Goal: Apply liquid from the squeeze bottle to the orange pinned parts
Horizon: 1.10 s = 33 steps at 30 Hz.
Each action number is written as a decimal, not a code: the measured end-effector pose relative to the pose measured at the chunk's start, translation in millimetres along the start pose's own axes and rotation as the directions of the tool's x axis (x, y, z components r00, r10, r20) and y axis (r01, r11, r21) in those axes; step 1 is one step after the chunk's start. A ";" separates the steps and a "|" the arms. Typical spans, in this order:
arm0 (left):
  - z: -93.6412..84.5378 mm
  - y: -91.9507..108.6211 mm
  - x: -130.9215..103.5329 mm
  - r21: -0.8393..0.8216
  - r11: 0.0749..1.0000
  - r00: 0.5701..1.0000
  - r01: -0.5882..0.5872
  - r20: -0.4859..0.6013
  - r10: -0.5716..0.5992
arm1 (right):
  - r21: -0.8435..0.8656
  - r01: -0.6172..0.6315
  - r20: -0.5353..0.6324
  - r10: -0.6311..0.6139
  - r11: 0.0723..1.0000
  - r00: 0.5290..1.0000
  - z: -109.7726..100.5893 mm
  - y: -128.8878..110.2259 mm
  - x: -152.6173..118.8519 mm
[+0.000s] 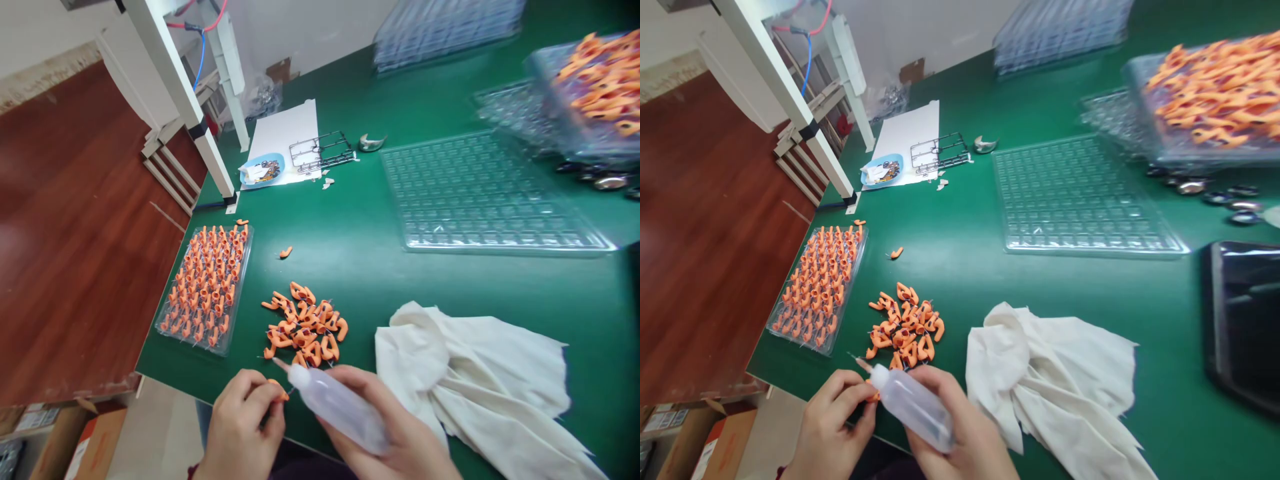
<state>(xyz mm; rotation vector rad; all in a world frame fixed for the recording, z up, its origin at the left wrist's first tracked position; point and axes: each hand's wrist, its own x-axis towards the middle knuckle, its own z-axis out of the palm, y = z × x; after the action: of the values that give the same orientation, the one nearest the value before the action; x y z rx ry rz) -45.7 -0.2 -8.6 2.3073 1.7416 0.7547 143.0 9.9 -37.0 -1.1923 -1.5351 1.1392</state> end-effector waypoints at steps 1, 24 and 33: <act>0.4 -1.2 -0.7 0.000 1.000 1.000 -0.007 -0.007 0.007 | 0.008 0.001 0.032 -0.002 1.000 1.000 5.2 -2.7 4.8; -1.8 -12.5 -1.7 -0.089 0.996 0.988 -0.016 -0.157 0.002 | -0.035 0.102 -0.004 -0.103 0.994 0.995 30.0 3.7 14.5; 0.2 4.3 10.4 -0.473 0.876 0.988 0.100 -0.055 -0.142 | 0.142 0.050 -0.186 -0.023 0.989 0.982 14.4 0.2 21.5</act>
<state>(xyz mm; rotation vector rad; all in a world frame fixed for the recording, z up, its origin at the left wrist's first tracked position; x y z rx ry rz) -39.9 8.2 -3.9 1.8484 1.5047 1.1238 125.4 28.8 -38.3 -1.1331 -1.3058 1.0668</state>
